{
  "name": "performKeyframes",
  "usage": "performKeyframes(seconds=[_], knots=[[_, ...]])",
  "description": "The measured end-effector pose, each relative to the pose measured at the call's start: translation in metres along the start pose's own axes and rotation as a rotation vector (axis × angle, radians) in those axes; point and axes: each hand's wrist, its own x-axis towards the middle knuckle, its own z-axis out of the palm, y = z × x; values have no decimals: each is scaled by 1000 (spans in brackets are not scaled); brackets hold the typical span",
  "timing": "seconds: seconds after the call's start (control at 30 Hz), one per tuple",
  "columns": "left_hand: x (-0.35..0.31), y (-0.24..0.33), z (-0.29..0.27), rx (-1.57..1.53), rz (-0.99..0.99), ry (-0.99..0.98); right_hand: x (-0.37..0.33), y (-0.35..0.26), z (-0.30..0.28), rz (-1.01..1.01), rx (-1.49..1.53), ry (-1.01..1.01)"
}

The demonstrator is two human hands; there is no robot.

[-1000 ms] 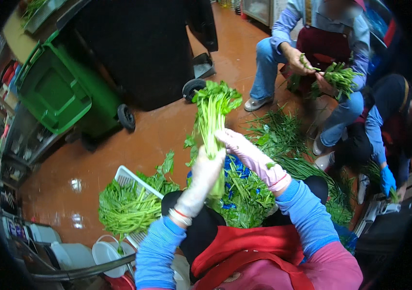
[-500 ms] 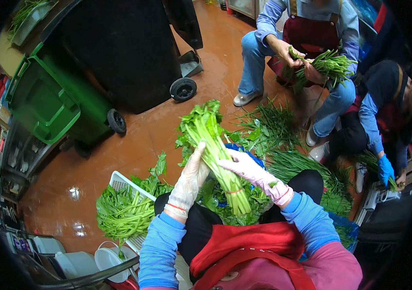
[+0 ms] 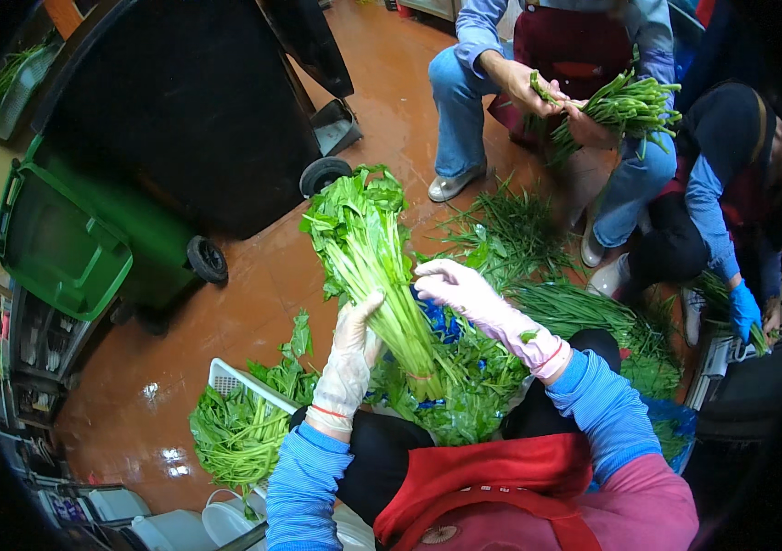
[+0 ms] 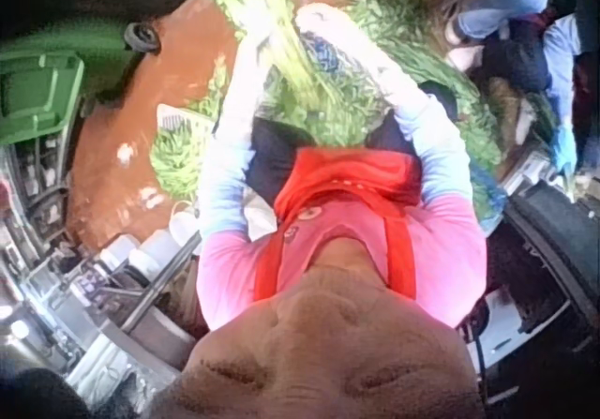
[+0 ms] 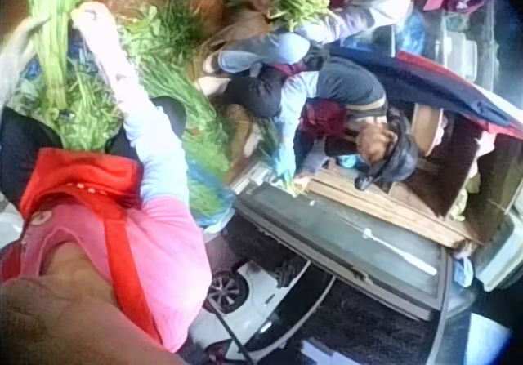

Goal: The person sits on the floor and sorts leafy green vegetables by hand, removing unwanted leaves and stems, then placing the cleaned bunches into a white basket. Other workers are visible nearby performing similar tasks.

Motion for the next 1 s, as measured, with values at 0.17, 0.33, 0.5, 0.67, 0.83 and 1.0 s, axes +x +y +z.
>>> performKeyframes(seconds=[0.17, 0.33, 0.5, 0.67, 0.83, 1.0], knots=[[5, -9, -4, -13, -14, 85, 12, 20, 8, -21, -141, 64], [5, 0, -9, -118, 4, 85, 7, 7, -5, 88, 73, 96], [-1, 3, -3, -119, -22, 90, 1, 5, 2, -26, -91, 225], [-4, 1, 1, -44, -10, 93, -5, -19, 15, -274, -377, 262], [-2, -8, -2, 56, 1, 100, 1, -9, 30, -90, -550, 221], [-6, -5, 8, 143, 43, 93, 2, 3, 16, -190, -413, 220]])
